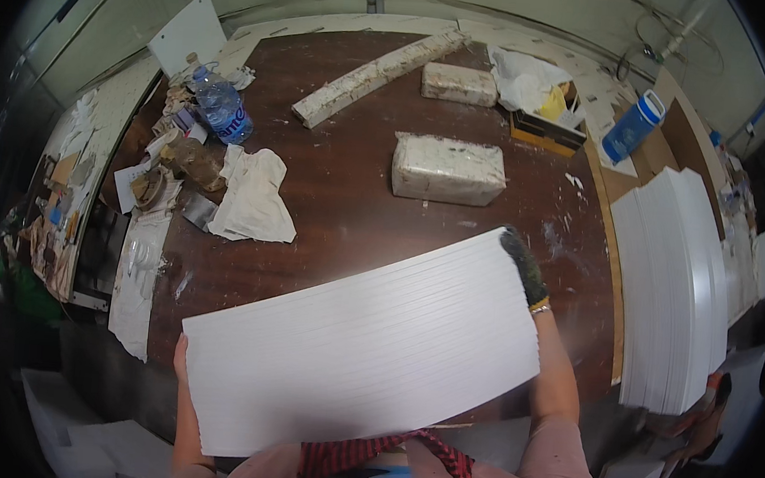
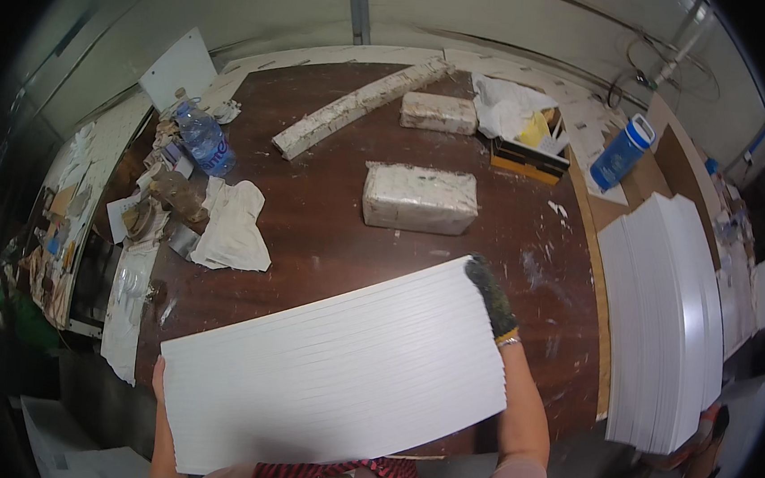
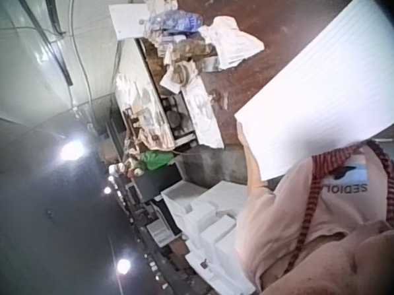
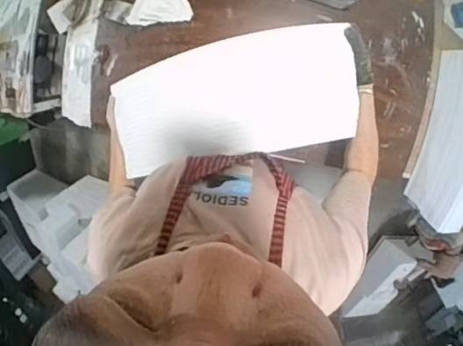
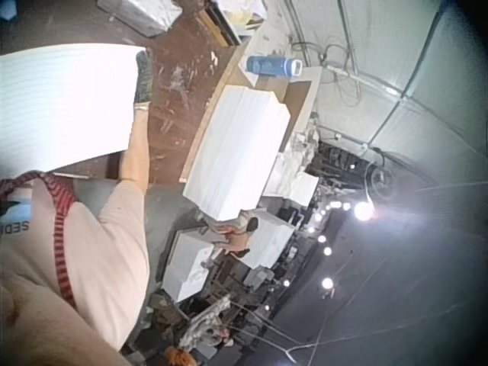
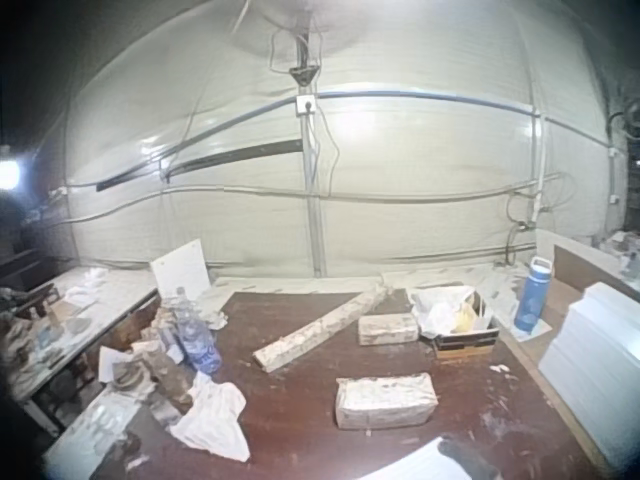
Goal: The person wipes a stack of white ribbed decorative panels with a cloth, repeatedly turning the stack to clean different sides. The person also lifts and repositions the stack on the table during the process.
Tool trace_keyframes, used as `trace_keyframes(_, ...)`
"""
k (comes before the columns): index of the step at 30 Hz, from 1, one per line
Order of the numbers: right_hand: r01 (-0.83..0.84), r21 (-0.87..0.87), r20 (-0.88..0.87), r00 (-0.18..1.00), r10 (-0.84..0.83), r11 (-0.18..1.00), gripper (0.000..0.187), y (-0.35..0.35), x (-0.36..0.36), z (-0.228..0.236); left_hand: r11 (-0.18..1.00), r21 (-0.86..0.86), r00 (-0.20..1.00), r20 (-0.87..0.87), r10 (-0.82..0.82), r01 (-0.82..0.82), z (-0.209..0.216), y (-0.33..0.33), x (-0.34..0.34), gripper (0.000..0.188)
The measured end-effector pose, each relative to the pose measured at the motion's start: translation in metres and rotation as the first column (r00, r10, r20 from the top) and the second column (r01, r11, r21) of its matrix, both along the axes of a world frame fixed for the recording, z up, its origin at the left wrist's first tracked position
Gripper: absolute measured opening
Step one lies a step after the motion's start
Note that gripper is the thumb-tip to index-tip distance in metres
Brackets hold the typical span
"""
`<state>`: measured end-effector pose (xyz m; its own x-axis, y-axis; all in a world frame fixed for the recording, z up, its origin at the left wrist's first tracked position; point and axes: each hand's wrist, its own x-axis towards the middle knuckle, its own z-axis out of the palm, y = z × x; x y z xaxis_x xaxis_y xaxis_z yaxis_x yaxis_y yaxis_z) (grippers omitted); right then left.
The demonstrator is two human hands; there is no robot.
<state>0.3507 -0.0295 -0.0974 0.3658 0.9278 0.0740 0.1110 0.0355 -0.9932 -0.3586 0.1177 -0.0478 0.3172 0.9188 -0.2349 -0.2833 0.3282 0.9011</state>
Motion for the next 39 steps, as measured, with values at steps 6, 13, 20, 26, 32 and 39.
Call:
trace_keyframes(6, -0.389, -0.118, -0.185, 0.913, 0.364, 0.914, 0.042, 0.181, -0.039, 0.036, 0.910, -0.104, 0.907, 0.094, 0.411, -0.402, 0.027, -0.130, 0.018, 0.054)
trace_keyframes(13, -0.662, -0.121, 0.325, 0.678, 0.659, 0.740, 0.049, 0.268, -0.097, 0.064, 0.789, -0.155, 0.790, 0.075, 0.609, -0.594, 0.060, -0.192, 0.063, 0.057)
trace_keyframes(20, -0.519, 0.273, -0.707, 0.463, 0.534, 0.810, 0.065, 0.216, -0.067, 0.094, 0.779, -0.160, 0.773, 0.113, 0.624, -0.606, 0.070, -0.195, 0.082, 0.060)
trace_keyframes(26, -0.025, 0.017, -0.633, 0.773, 0.030, 1.000, 0.058, 0.078, -0.046, 0.065, 0.796, -0.163, 0.760, 0.235, 0.606, -0.584, 0.060, -0.194, 0.085, 0.062)
trace_keyframes(32, -0.026, -0.187, -0.719, 0.685, -0.119, 0.982, 0.032, -0.091, -0.140, 0.063, 0.847, -0.052, 0.835, 0.142, 0.531, -0.529, 0.035, -0.188, 0.045, 0.072)
trace_keyframes(39, -0.629, -0.056, 0.029, 0.775, 0.631, 0.775, 0.038, -0.193, -0.304, 0.017, 0.925, -0.082, 0.929, -0.038, 0.368, -0.370, 0.012, -0.169, -0.028, 0.069)
